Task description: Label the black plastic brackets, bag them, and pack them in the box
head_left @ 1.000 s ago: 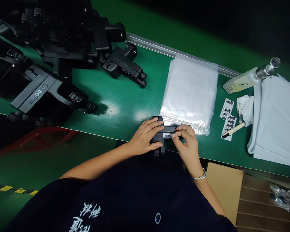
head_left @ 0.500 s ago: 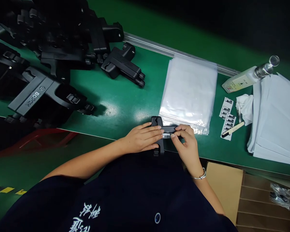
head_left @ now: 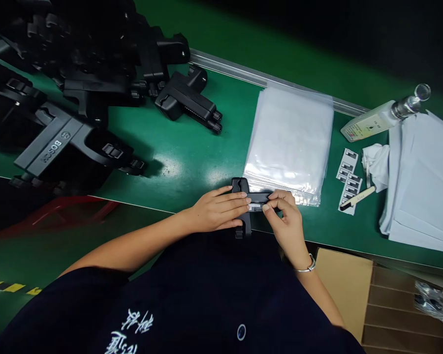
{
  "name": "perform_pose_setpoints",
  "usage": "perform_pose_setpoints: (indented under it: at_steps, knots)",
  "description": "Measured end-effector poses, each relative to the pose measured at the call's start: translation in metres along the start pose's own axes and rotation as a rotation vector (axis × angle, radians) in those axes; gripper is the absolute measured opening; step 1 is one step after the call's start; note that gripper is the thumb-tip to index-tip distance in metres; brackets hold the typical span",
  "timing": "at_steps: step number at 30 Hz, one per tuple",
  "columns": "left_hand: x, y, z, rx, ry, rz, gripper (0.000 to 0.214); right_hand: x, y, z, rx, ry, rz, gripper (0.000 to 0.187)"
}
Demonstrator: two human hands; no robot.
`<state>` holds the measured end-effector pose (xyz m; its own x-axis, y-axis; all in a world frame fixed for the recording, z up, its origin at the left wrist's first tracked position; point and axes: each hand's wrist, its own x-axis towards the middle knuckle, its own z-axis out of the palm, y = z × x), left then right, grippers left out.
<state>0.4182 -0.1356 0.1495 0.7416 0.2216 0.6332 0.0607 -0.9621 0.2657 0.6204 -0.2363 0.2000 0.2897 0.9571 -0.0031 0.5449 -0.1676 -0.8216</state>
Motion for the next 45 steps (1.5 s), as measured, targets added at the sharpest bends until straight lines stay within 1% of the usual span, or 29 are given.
perform_pose_setpoints:
  at_steps: [8, 14, 21, 34, 45]
  knots:
    - [-0.0034, -0.0006, 0.0047, -0.058, 0.030, -0.035, 0.033, -0.0003, 0.0021, -0.0005, 0.073, -0.004, 0.007, 0.013]
    - [-0.0036, -0.0011, 0.0045, -0.062, 0.034, -0.049, 0.032, -0.0013, 0.0052, -0.0051, 0.208, 0.001, 0.072, 0.017]
    - [-0.0063, -0.0011, 0.0062, -0.067, 0.036, -0.061, 0.036, -0.0017, -0.0012, 0.0000, 0.072, 0.007, 0.041, 0.013]
    - [-0.0067, -0.0008, 0.0065, -0.063, 0.036, -0.061, 0.035, -0.0024, -0.0009, 0.0025, 0.032, 0.014, 0.030, 0.014]
    - [-0.0062, -0.0008, 0.0072, -0.060, 0.044, -0.056, 0.034, -0.0018, -0.0037, 0.0012, 0.038, -0.001, 0.057, 0.014]
